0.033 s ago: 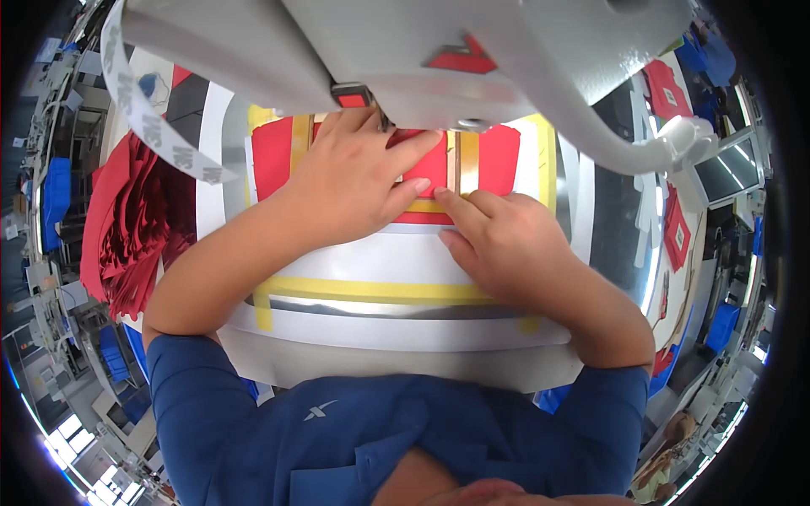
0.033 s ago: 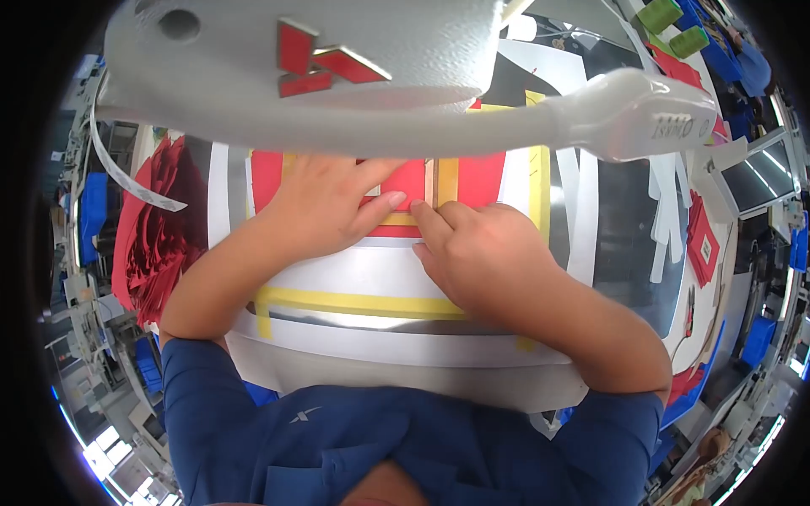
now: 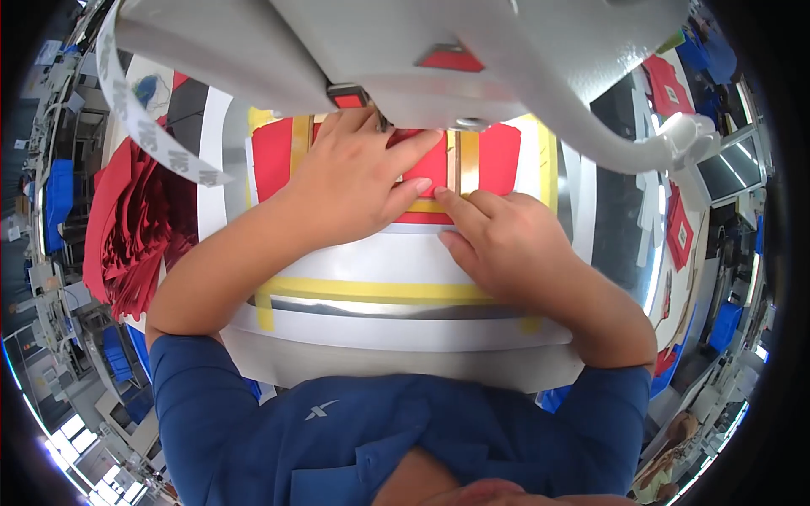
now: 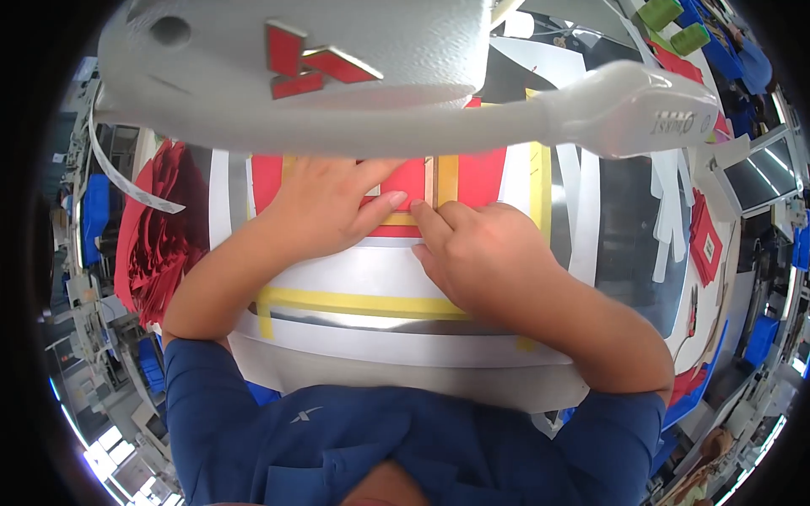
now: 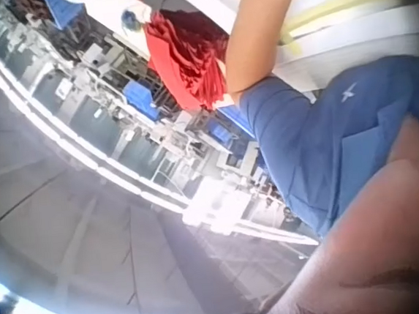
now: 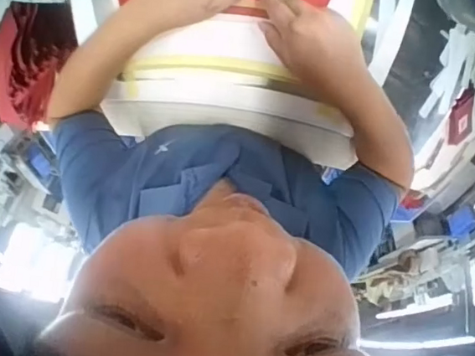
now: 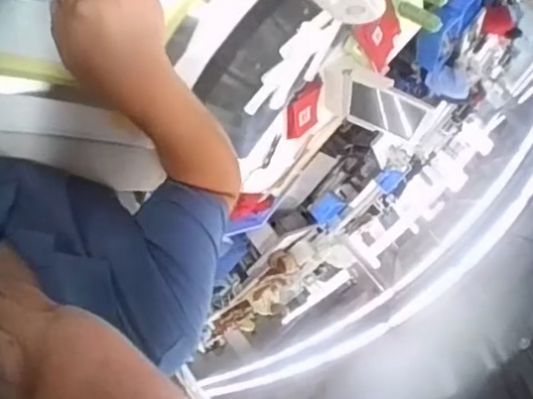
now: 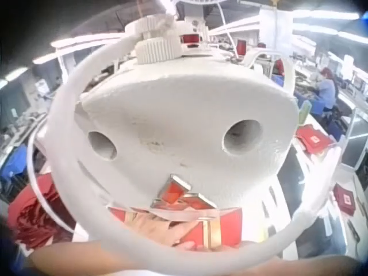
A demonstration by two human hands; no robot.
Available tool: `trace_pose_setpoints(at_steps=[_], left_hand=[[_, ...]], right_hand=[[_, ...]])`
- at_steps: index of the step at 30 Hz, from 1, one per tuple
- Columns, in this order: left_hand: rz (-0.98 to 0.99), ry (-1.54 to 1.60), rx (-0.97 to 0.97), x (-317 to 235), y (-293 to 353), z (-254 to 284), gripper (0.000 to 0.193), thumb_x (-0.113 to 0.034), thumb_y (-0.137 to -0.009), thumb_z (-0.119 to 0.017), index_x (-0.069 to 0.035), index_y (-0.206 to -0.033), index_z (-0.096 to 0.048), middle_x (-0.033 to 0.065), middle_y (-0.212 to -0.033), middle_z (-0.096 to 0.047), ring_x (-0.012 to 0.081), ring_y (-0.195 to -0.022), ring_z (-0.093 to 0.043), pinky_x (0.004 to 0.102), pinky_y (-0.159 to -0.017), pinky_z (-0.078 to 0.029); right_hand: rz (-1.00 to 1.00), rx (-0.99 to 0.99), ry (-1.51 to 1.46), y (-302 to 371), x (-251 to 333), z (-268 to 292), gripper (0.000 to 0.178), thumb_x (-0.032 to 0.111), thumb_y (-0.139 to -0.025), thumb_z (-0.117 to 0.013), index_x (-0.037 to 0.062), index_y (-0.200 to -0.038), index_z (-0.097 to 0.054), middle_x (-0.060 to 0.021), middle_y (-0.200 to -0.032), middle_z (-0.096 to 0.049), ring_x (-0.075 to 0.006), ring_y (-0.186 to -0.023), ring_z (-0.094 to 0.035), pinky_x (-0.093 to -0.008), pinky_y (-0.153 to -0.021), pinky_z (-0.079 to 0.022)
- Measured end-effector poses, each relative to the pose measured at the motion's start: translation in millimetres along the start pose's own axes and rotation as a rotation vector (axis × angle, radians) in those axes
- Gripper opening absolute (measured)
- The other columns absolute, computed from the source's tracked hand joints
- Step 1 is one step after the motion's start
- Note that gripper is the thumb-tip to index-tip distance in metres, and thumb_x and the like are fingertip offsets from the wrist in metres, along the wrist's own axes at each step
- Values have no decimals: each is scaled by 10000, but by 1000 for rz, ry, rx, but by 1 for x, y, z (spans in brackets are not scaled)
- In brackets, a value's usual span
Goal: Sewing brand labels onto red fabric pieces using an industrial sewing machine.
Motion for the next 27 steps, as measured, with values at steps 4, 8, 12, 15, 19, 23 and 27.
trace_pose_setpoints(at_steps=[4, 8, 12, 15, 19, 23, 27], left_hand=[[11, 73, 5, 2, -2, -4, 529, -353, -942, -765, -130, -1416, -691, 122, -1396, -629, 379, -1262, -565, 536, -1053, -445], [31, 156, 52, 6, -5, -4, 592, -375, -992, -728, -164, -1536, -631, 180, -1448, -646, 397, -1309, -584, 531, -1116, -414], [13, 61, 38, -3, -6, -2, 597, -368, -981, -739, -159, -1529, -632, 166, -1465, -633, 393, -1350, -538, 537, -1143, -373], [23, -19, 0, -5, -7, 0, 587, -357, -978, -738, -153, -1519, -634, 148, -1469, -627, 391, -1374, -493, 540, -1156, -335], [36, 15, 20, -4, -7, -2, 565, -321, -980, -728, -147, -1510, -636, 143, -1450, -630, 393, -1365, -482, 545, -1152, -320], [9, 64, -9, -1, -6, -2, 543, -286, -978, -720, -136, -1495, -646, 139, -1436, -634, 377, -1330, -520, 542, -1140, -334], [2, 63, 4, 1, -3, 0, 530, -260, -972, -725, -128, -1481, -657, 136, -1438, -637, 360, -1303, -546, 529, -1123, -359]], right_hand=[[15, -35, -7, 2, -1, 0, 385, 249, -946, -764, -9, -1229, -729, -64, -785, -662, -243, -650, -675, -377, -614, -551], [16, -133, -60, 5, -5, 17, 260, 177, -883, -761, 18, -1087, -727, -57, -769, -634, -258, -637, -662, -389, -603, -545], [-93, -162, -33, 8, -28, 17, 161, 84, -796, -751, 64, -953, -718, -58, -779, -623, -289, -648, -660, -415, -610, -551], [-67, -180, -71, 3, -27, 17, 225, 65, -795, -750, 72, -1020, -758, -61, -792, -633, -293, -674, -668, -426, -624, -559], [4, -75, -31, 0, -16, 7, 315, 70, -824, -730, 61, -1134, -781, -61, -809, -664, -275, -692, -688, -410, -635, -565], [4, -50, -37, -1, -11, 3, 326, 67, -837, -717, 57, -1156, -780, -70, -835, -693, -261, -714, -706, -400, -645, -570], [-5, -34, -69, -3, -12, 2, 328, 64, -841, -714, 49, -1162, -778, -80, -825, -700, -260, -720, -715, -402, -651, -575]])
Point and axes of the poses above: each hand's wrist, its own y-axis away from the middle knuckle, its own z-axis out of the back of the hand, x = y × z, the point moved 8 cm from there along -y, towards the middle knuckle
